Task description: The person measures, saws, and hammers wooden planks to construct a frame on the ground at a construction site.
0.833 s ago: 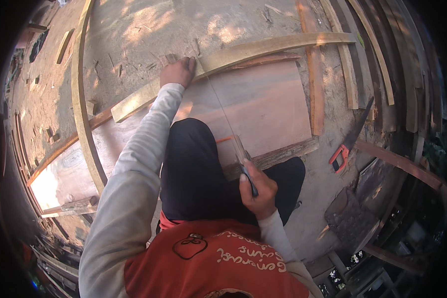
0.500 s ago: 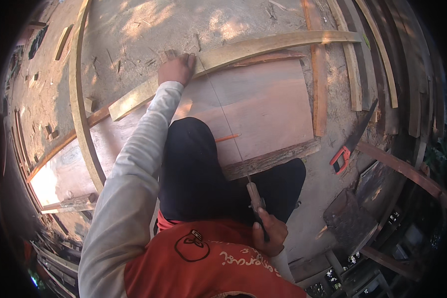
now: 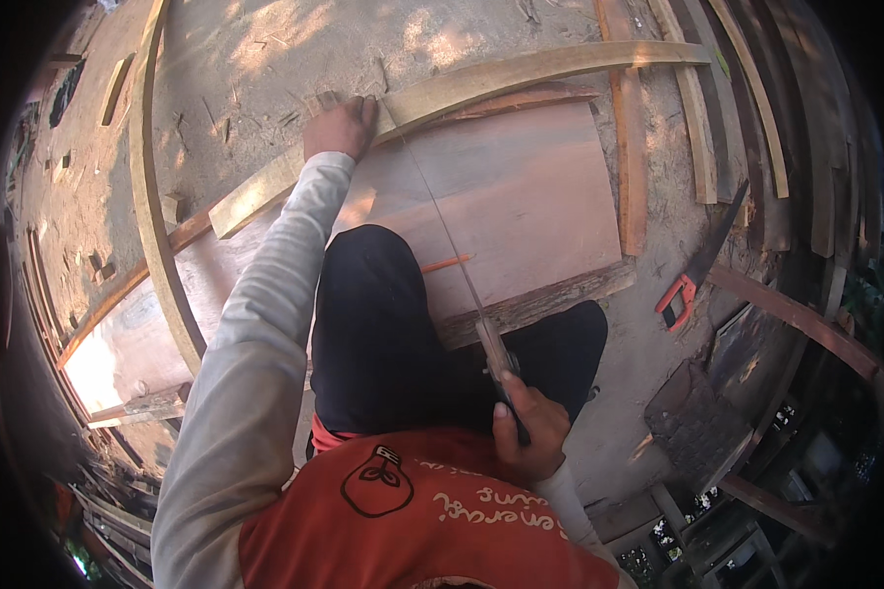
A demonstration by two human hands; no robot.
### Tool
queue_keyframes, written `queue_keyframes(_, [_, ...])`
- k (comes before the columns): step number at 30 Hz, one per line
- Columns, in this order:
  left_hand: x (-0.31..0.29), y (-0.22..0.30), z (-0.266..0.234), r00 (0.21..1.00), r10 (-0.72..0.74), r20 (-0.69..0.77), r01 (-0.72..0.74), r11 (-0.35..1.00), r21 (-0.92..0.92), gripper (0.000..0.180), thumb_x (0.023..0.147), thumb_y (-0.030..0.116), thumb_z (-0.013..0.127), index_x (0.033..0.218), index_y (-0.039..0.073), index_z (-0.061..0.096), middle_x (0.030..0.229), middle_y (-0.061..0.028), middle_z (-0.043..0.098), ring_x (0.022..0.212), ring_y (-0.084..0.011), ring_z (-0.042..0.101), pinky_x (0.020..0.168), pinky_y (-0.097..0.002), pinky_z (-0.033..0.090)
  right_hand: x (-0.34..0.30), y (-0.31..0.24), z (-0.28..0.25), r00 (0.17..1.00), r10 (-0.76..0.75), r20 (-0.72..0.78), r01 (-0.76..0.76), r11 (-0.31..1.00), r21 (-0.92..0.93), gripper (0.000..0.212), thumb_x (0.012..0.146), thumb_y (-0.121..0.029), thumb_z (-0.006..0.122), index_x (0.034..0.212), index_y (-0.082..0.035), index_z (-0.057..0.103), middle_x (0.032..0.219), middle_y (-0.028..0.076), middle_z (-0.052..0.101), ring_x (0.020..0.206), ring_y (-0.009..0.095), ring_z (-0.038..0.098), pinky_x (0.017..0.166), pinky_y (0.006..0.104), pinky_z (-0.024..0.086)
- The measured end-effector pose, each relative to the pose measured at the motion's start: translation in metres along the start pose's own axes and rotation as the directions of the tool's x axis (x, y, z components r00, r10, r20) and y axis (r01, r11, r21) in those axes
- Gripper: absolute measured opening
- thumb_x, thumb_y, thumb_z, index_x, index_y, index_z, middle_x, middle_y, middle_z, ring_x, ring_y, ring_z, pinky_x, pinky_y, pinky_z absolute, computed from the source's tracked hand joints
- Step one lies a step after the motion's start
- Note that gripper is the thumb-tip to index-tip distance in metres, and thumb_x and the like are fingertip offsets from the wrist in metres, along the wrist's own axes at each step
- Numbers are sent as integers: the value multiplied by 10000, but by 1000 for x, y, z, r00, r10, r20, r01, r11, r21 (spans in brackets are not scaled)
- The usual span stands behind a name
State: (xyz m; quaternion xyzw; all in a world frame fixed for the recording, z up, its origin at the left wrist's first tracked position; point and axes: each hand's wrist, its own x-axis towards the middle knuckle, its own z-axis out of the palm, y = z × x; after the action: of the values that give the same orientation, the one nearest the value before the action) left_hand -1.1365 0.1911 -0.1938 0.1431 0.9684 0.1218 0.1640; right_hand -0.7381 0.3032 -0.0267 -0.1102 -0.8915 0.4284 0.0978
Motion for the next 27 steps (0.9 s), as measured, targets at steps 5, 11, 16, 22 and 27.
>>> queue_keyframes(5, [7, 15, 10, 999, 37, -37, -39, 998, -40, 529, 1013, 500, 352, 1069, 125, 721, 1051, -225, 712, 973, -405, 688, 871, -518, 532, 183, 32, 90, 985, 23, -170, 2, 990, 144, 309, 893, -70, 651, 1185, 30, 663, 933, 230, 717, 847, 370, 721, 737, 357, 562])
queue_keyframes(11, [-15, -8, 14, 996, 16, -90, -14, 1000, 20, 481, 1000, 476, 387, 1025, 129, 719, 974, -223, 723, 906, -411, 702, 862, -509, 538, 31, -14, -6, 995, 98, 26, -100, 993, 60, 360, 879, 24, 571, 1225, 104, 631, 1029, 265, 721, 924, 332, 749, 823, 359, 582])
queue_keyframes(16, [-10, -2, 15, 995, 38, -89, -41, 998, -37, 477, 997, 470, 387, 1024, 127, 717, 963, -220, 725, 904, -406, 705, 852, -512, 536, 87, 6, 27, 997, 69, -46, -67, 997, 42, 344, 874, -12, 622, 1207, 72, 649, 1021, 248, 724, 875, 341, 744, 770, 346, 579])
queue_keyframes(22, [-10, -8, 27, 997, 34, -69, -37, 999, -34, 481, 1007, 472, 372, 1012, 132, 712, 950, -207, 730, 882, -392, 711, 831, -511, 541, 129, -7, 49, 970, 240, 46, -244, 964, 104, 317, 907, -68, 640, 1201, 48, 656, 1000, 251, 717, 873, 350, 733, 741, 355, 563])
queue_keyframes(27, [1, -5, 16, 984, 63, -165, -55, 997, 53, 464, 1026, 455, 408, 988, 116, 723, 940, -146, 750, 889, -339, 723, 821, -491, 547, 26, -24, -25, 980, 185, 67, -188, 981, 45, 336, 892, 1, 587, 1209, 97, 641, 1064, 250, 726, 959, 323, 747, 855, 374, 581])
